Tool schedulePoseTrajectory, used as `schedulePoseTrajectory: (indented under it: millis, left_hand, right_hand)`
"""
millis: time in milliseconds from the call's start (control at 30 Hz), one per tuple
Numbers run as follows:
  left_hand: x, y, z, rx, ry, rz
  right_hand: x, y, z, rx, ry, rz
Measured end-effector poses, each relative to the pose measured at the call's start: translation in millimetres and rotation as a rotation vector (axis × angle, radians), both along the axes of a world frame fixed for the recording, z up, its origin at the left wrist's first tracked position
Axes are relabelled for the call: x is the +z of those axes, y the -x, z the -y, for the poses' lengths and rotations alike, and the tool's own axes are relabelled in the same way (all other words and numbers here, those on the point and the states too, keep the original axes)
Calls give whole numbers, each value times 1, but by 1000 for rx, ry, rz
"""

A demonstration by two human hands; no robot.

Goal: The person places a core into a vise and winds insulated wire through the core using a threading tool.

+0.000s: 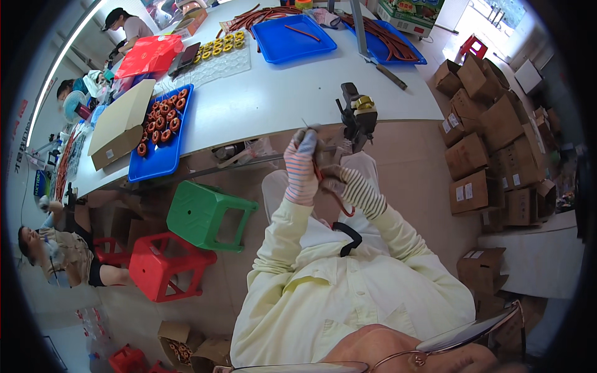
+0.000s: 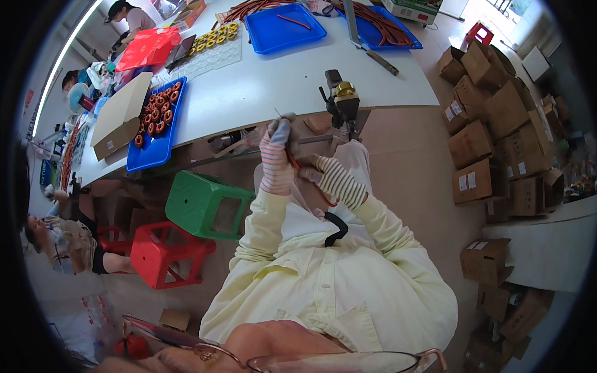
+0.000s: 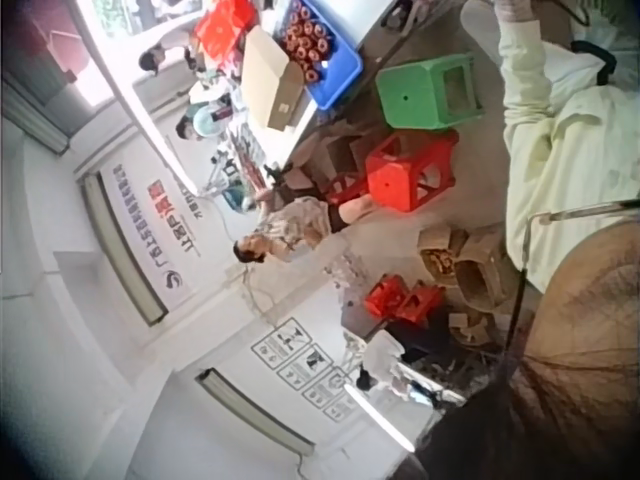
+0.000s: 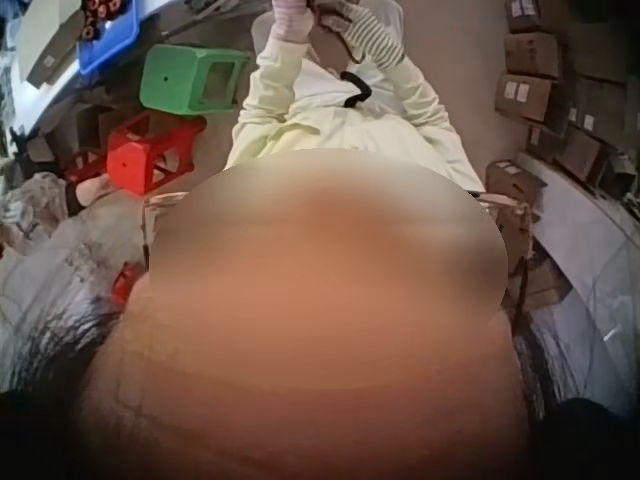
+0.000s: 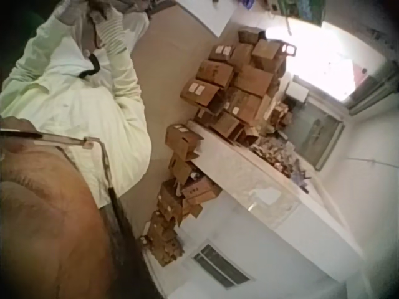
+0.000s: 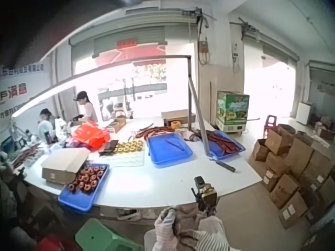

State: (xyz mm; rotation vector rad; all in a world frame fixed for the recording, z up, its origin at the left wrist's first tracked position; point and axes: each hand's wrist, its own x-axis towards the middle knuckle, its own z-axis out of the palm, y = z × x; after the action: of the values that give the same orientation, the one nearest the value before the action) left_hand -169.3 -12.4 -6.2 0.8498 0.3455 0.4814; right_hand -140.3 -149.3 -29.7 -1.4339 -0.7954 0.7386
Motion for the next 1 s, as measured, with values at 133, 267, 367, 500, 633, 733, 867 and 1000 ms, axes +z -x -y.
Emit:
schedulePoseTrajectory:
  millis: [133, 267, 367, 500, 633, 733, 867, 1000]
  left_hand:
    - [-5, 7, -20, -95, 197, 57]
    - [-4, -1, -22, -89, 196, 196]
    - [-46, -11, -44, -4, 48, 130]
    - [-32, -11, -15, 578, -1127, -74]
    - [-30, 0, 21, 2, -536, 205]
    - [-48, -18, 25, -45, -519, 138]
    - [-30, -32, 9, -67, -31, -21]
    - [-43, -54, -33, -169, 92, -24]
  right_hand:
    - [29, -9, -2, -16, 163, 52]
    - [53, -28, -3, -96, 89, -200]
    - [87, -47, -22, -66, -142, -386]
    - [116, -69, -49, -41, -255, -429]
    - [120, -84, -90, -70, -256, -538]
    - [130, -111, -113, -8, -302, -510]
    - [124, -169, -121, -88, -171, -228]
    - [68, -263, -118, -510, 81, 839]
